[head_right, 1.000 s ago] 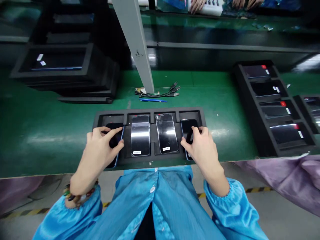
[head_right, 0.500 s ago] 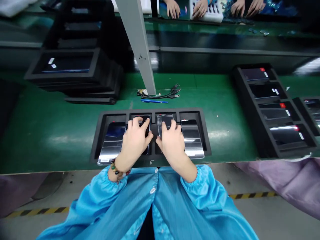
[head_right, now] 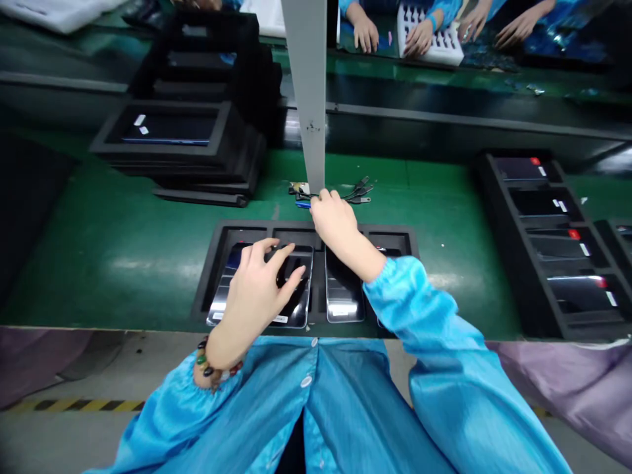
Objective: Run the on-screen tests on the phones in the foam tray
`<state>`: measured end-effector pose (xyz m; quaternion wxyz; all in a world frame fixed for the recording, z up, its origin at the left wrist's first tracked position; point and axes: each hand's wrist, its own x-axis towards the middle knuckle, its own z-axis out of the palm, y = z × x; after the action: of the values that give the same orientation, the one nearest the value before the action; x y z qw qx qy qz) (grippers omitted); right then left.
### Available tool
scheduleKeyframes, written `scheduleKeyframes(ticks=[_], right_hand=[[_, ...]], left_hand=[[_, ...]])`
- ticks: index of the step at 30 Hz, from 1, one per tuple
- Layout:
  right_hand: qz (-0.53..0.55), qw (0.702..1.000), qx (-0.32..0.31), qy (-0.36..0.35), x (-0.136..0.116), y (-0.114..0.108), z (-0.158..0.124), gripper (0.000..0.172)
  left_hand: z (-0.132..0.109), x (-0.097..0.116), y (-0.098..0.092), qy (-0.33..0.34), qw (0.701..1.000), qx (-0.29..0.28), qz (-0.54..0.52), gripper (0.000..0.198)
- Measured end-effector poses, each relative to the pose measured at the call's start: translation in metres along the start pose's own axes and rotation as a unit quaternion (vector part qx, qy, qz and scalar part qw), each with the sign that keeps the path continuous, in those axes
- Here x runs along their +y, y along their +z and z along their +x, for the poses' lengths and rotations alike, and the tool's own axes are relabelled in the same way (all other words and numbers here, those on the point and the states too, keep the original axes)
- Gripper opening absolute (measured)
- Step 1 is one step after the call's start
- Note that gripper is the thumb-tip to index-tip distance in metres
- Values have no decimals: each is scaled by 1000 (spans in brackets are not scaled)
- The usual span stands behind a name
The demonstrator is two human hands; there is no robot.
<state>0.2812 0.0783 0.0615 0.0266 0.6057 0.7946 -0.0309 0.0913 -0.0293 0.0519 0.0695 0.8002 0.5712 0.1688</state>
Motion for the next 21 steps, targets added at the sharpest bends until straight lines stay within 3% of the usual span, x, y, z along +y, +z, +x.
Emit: scheduleKeyframes(ticks=[3,6,10,12,14,18,21], right_hand=[[-17,999,-20,-37,2,9,50,32],[-17,998,-15,-64,-4,6,51,34],[-1,988,1,-151,-11,-15,-9,38],[15,973,26,-227,-11,-23,-52,37],[37,964,51,-258,-8,-24,-93,31],[102,963,92,-230,6,-12,-159,32],[130,970,134,-158,34,-7,-195,32]], left_hand=[[-6,-17,-11,-8,999,37,-23,41],[-9,-30,-23,-11,996,65,-61,35],[-6,-33,-35,27,994,82,-74,45],[-2,-27,-35,75,995,43,-45,45],[0,-16,-29,140,989,-24,-31,40],[-5,11,-19,263,952,-115,-105,45],[-12,2,-27,271,937,-136,-171,47]])
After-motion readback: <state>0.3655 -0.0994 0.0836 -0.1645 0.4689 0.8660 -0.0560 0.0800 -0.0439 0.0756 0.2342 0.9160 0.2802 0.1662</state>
